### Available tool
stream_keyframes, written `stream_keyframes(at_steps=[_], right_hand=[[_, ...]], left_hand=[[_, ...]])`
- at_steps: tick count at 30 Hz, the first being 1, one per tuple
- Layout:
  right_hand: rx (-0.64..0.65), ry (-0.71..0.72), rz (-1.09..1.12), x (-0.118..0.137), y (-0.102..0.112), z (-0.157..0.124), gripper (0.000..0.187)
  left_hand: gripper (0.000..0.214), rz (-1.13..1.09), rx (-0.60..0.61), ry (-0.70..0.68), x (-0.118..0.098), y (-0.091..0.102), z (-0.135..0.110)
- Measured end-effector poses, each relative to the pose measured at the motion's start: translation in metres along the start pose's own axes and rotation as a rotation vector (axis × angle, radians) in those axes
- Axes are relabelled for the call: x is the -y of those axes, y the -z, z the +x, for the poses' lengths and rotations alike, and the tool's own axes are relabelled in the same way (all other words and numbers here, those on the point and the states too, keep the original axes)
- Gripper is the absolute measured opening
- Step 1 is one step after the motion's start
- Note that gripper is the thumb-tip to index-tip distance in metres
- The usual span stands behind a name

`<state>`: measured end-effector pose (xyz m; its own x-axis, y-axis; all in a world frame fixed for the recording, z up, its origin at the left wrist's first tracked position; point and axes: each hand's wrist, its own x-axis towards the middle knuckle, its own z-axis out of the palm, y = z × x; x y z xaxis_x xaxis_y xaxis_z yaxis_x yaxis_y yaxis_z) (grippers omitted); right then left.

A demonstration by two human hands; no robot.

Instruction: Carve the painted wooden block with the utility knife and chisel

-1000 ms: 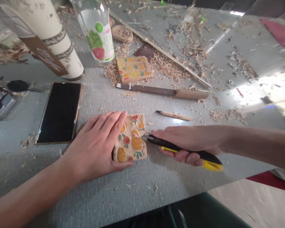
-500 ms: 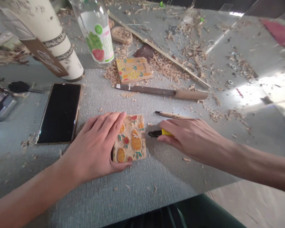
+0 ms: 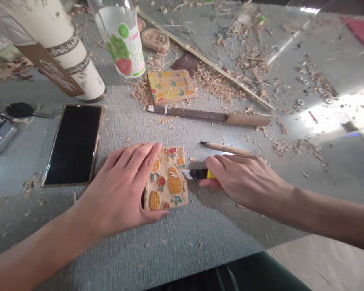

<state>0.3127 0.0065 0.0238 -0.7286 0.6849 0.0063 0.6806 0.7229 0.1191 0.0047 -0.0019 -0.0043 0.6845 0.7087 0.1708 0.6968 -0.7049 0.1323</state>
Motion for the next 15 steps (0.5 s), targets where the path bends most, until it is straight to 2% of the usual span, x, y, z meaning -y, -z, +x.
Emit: stream_keyframes(at_steps=[7,15], right_hand=[[0.021,-0.027,0.051,-0.0002,-0.0001,-0.0009,0.054],[0.018,-0.056,0.004,0.0048,-0.0042,0.0018,0.051]], left_hand=[[0.117,-0.003,0.031,-0.004,-0.0004,0.0042,-0.0004],[0.114,-0.023,0.079,0.006,-0.0022,0.0094,0.0032]])
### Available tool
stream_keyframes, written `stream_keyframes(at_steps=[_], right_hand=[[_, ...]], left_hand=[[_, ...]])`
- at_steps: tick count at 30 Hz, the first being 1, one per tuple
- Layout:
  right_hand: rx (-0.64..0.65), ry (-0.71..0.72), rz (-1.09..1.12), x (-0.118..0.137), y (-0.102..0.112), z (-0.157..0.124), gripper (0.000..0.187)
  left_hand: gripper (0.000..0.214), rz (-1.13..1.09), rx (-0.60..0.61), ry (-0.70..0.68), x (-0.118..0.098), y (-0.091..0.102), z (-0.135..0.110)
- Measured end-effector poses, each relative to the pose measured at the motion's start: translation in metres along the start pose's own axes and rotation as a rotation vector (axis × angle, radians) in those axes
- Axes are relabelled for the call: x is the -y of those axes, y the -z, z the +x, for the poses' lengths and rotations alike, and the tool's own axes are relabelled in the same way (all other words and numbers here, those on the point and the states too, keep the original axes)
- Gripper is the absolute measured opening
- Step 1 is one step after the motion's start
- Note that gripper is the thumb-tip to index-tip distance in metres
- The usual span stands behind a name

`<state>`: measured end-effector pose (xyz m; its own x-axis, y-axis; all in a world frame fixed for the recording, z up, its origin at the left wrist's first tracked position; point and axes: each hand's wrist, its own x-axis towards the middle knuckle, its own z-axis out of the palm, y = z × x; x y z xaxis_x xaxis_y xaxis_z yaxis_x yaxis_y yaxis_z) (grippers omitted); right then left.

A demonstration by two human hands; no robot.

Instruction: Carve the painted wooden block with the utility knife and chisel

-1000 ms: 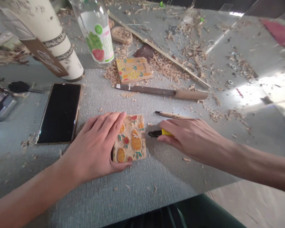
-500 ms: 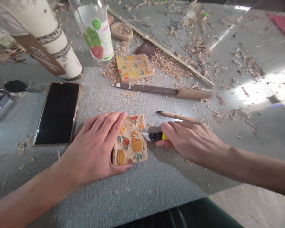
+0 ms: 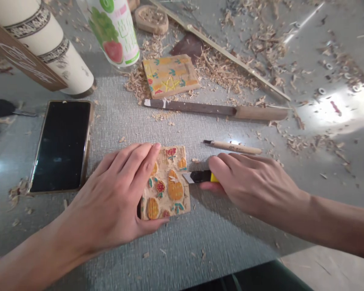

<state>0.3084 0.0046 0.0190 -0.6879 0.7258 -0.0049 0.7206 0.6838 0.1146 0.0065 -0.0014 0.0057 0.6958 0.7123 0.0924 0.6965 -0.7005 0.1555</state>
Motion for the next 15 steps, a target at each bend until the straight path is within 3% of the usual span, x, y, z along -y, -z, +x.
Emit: stream_keyframes(at_steps=[10,15], right_hand=[[-0.076,0.075,0.056,-0.007,-0.001,0.003,0.05],[-0.054,0.071,0.107,-0.014,0.001,-0.001,0.052]], left_hand=[[0.114,0.07,-0.038,-0.012,-0.001,0.0,-0.002],[0.117,0.07,-0.027,0.0,-0.001,-0.002,-0.002]])
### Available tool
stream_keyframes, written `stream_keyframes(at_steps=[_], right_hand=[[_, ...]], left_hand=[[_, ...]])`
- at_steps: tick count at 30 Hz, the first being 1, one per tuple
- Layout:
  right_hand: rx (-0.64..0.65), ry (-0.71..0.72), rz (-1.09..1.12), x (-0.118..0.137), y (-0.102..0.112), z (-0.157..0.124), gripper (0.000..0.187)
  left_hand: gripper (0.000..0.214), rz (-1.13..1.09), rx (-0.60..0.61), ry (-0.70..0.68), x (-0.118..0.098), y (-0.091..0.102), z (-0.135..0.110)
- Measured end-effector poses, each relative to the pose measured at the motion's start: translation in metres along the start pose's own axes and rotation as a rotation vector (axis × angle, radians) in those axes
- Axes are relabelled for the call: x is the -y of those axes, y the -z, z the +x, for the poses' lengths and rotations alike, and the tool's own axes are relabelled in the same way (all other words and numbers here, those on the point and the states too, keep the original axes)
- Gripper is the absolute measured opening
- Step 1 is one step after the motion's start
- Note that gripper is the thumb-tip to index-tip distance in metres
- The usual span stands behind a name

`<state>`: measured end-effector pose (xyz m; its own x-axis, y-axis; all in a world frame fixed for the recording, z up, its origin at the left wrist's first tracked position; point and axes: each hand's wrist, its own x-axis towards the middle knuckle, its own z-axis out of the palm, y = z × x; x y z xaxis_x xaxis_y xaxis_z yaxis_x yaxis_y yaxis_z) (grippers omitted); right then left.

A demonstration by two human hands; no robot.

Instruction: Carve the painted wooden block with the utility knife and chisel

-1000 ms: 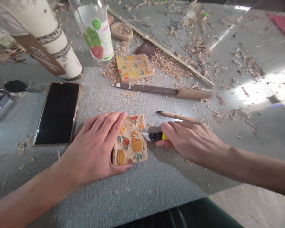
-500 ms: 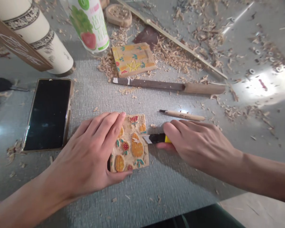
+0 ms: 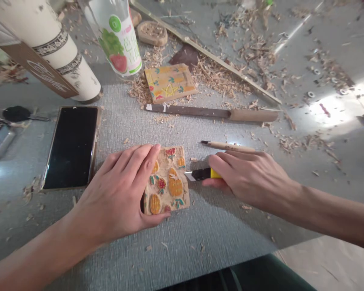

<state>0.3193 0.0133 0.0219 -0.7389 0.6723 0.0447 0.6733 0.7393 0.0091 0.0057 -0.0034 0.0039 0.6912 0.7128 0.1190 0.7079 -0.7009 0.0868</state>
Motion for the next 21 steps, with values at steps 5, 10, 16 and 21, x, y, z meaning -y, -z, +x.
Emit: stream_keyframes(at_steps=[5,10,16,21], right_hand=[[0.038,0.006,-0.034,0.002,0.002,0.002,0.055],[0.026,-0.015,-0.101,0.009,-0.001,0.002,0.056],[-0.022,-0.047,-0.167,0.014,-0.006,0.007,0.055],[-0.003,-0.125,-0.135,0.02,-0.006,0.008,0.055]], left_hand=[[0.12,-0.007,-0.016,-0.013,0.0,0.0,0.0],[0.111,-0.03,-0.003,-0.015,-0.001,0.002,0.001],[0.105,-0.029,-0.017,-0.014,-0.002,0.002,0.003],[0.111,-0.015,-0.016,-0.021,0.0,0.001,0.003]])
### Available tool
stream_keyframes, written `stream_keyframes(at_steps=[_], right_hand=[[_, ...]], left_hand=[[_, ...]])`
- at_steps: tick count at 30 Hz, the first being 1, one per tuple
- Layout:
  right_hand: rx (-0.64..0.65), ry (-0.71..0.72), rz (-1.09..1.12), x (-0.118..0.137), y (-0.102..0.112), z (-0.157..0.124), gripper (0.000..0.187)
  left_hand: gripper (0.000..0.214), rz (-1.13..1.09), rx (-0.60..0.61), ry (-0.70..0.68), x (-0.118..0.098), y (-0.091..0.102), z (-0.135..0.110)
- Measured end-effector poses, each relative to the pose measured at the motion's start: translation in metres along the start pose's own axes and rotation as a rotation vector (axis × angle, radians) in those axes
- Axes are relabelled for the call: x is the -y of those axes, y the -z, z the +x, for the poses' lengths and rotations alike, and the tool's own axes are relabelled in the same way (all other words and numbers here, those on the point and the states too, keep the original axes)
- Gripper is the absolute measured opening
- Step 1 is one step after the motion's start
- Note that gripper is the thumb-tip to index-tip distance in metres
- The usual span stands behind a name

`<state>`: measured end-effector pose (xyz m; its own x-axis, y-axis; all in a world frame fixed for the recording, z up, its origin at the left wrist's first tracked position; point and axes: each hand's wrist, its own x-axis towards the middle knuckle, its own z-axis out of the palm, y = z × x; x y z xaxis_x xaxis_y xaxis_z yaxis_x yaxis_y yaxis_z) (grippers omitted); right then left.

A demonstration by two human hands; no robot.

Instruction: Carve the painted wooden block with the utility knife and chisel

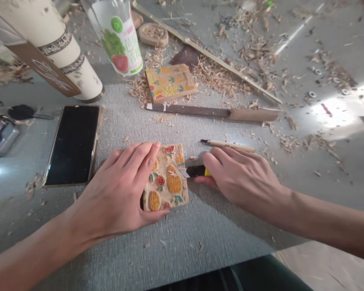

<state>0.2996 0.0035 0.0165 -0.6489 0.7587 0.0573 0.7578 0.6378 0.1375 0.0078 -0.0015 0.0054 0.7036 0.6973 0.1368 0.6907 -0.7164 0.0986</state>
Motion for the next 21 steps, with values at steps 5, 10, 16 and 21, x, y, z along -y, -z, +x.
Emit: stream_keyframes(at_steps=[5,10,16,21], right_hand=[[0.089,-0.118,0.003,0.011,0.001,-0.003,0.052],[0.057,-0.152,0.01,0.016,0.001,-0.004,0.048],[0.062,-0.183,0.029,0.018,0.003,-0.005,0.049],[0.059,-0.157,0.047,0.012,0.0,-0.006,0.05]], left_hand=[[0.114,0.031,-0.008,0.004,-0.001,0.0,0.002],[0.116,0.063,-0.006,0.009,-0.003,0.0,0.001],[0.115,0.084,-0.027,0.02,-0.005,-0.001,0.0],[0.117,0.096,-0.016,0.027,-0.006,0.0,0.0]])
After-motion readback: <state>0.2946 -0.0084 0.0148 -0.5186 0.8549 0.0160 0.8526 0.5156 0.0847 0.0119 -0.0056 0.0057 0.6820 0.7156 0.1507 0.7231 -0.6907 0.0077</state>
